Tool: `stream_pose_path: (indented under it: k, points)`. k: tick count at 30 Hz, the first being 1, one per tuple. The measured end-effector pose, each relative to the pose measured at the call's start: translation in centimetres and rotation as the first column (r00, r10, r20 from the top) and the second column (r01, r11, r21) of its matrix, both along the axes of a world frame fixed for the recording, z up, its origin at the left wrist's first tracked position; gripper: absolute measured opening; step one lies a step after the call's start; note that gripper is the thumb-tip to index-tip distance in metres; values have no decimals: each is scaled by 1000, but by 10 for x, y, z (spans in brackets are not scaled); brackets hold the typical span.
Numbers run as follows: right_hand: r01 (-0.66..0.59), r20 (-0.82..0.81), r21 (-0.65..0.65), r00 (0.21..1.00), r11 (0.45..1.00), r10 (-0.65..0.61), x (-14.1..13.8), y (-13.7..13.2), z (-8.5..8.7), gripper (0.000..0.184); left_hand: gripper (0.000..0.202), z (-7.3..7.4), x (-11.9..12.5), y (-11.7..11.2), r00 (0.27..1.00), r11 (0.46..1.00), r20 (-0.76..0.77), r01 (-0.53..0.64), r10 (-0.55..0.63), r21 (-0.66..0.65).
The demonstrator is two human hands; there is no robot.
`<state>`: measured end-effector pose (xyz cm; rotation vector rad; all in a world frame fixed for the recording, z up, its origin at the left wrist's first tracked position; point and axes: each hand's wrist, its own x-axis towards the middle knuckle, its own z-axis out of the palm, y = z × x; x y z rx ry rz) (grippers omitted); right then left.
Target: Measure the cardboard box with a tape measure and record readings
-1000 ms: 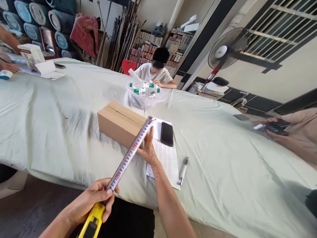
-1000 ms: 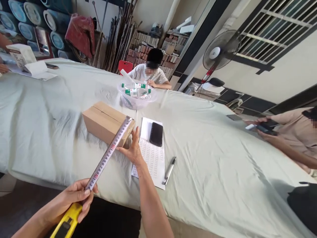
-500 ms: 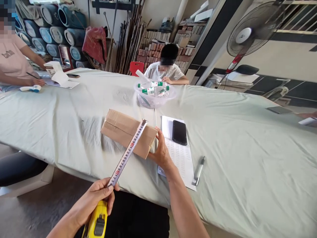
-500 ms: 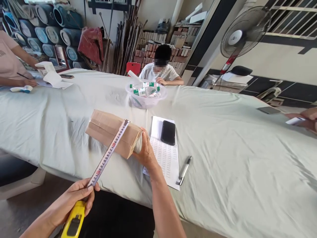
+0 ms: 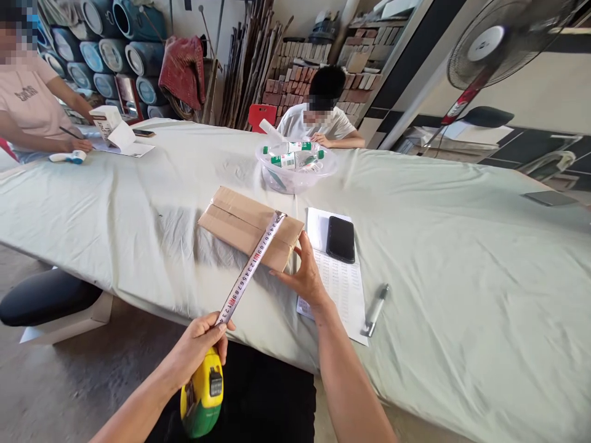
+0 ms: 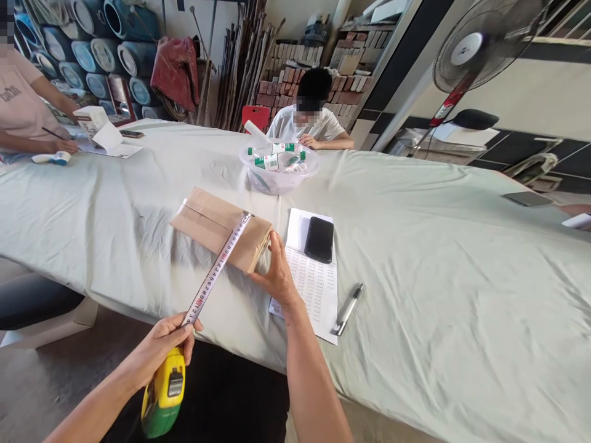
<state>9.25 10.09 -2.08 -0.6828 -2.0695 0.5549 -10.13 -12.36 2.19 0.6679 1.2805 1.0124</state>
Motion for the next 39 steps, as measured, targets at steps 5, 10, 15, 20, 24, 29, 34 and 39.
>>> stream_pose_path:
  k: [5, 10, 15, 20, 24, 29, 34, 39]
  points:
    - [-14, -37, -27, 999, 1000, 13, 0, 2, 0, 115, 24, -2, 1, 0, 1000, 999, -30, 8, -6, 46]
    - [18, -37, -59, 999, 998, -21, 1, 0, 4, 115, 26, 13, -3, 1, 990, 997, -136, 48, -41, 52]
    - [-41, -109, -243, 994, 969, 15, 4, -7, 19, 105, 30, 40, -29, 12, 888, 961, -390, 274, -242, 28]
    - [-217, -246, -422, 962, 881, 119, 8, -9, 30, 107, 29, 72, -66, 39, 649, 878, -640, 471, -411, -85]
    - [-281, -255, -504, 952, 816, 170, 17, -5, 30, 104, 28, 97, -92, 64, 515, 853, -746, 504, -423, -135]
    - [-316, -268, -573, 944, 756, 191, 27, -2, 31, 103, 25, 122, -120, 90, 390, 797, -780, 563, -490, -220]
    - [-341, -282, -572, 936, 746, 211, 28, -4, 35, 100, 21, 139, -138, 113, 352, 767, -775, 589, -525, -253]
    - [-325, -289, -582, 939, 745, 185, 28, -4, 30, 101, 17, 151, -141, 134, 282, 746, -809, 613, -515, -261]
